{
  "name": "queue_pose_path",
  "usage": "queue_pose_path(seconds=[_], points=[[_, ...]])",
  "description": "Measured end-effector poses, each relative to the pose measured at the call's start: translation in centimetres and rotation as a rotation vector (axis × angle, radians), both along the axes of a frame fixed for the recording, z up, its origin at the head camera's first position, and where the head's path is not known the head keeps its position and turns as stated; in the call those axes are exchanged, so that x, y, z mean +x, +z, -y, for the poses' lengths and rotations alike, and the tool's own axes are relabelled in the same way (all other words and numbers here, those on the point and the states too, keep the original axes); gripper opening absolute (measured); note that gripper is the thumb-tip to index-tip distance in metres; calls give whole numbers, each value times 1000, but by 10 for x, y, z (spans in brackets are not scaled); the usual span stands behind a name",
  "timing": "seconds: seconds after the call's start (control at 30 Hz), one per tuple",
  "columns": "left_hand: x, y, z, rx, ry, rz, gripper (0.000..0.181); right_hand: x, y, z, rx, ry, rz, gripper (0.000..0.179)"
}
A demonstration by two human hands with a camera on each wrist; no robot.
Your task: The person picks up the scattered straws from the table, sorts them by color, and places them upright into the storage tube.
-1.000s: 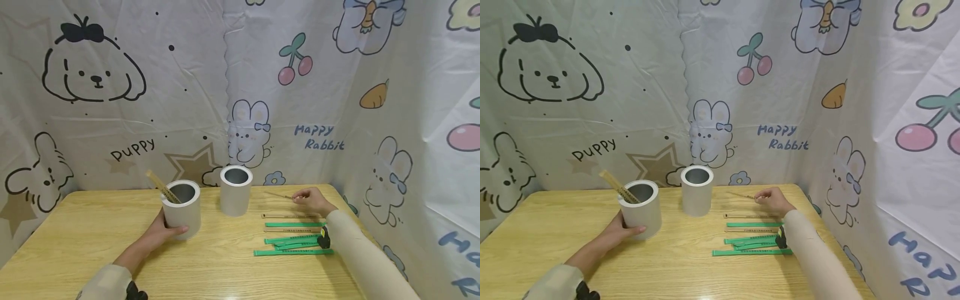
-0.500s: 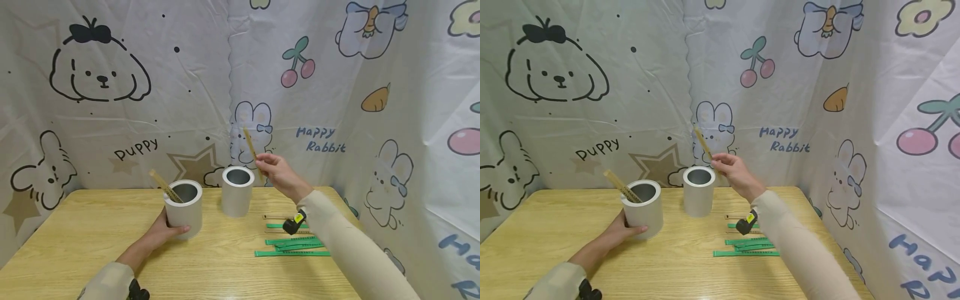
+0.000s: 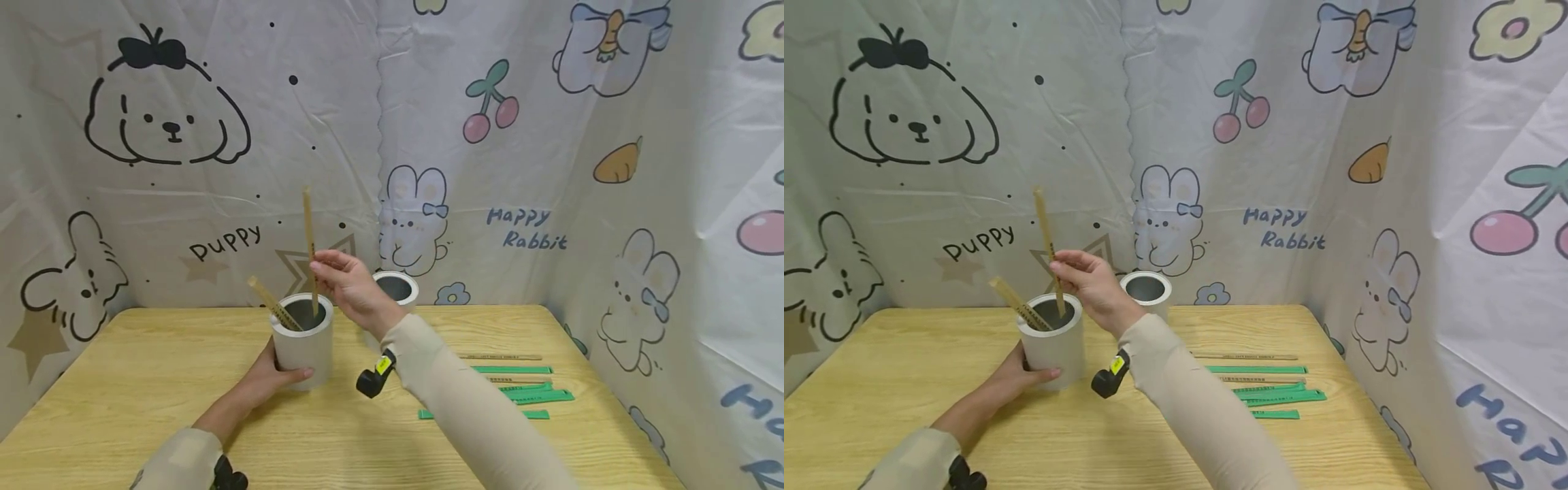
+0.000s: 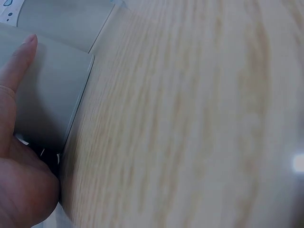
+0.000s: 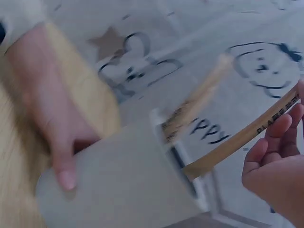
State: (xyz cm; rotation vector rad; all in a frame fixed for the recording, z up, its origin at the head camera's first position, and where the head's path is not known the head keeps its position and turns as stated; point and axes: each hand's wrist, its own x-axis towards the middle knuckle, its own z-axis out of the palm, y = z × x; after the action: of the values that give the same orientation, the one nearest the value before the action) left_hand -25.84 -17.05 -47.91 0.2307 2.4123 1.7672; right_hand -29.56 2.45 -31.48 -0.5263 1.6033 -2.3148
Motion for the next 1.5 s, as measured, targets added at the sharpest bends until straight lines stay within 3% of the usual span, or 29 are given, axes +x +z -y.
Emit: queue_pose_path(seconds=[0.13,0.23,0.33,0.57,0.77,1.1,1.3,1.5], points=[[0,1,-3,-10,3,9,103,-3,-16,11,204,-32,-32,12],[0,1,-4,-15,3,13,104,-5,-21,6,357,-39,-69,25],[1,2,-5,-12,2,5,104,-8,-22,-9,439,-30,-105,32],[1,1,-2,-10,10,3,107,-9,-23,-70,593,-61,-163,32],[1,-1,1,-8,11,5,107,-5,-36,-134,696,-37,-188,34],[1,2,1,1,-9,-12,105,3,-81,-234,866,-36,-178,43],[1,1,2,-3,-4,-4,107,-6,-108,-282,956,-77,-210,45],[0,-1,1,6,-12,9,108,-10,-128,-313,1027,-112,-179,35]])
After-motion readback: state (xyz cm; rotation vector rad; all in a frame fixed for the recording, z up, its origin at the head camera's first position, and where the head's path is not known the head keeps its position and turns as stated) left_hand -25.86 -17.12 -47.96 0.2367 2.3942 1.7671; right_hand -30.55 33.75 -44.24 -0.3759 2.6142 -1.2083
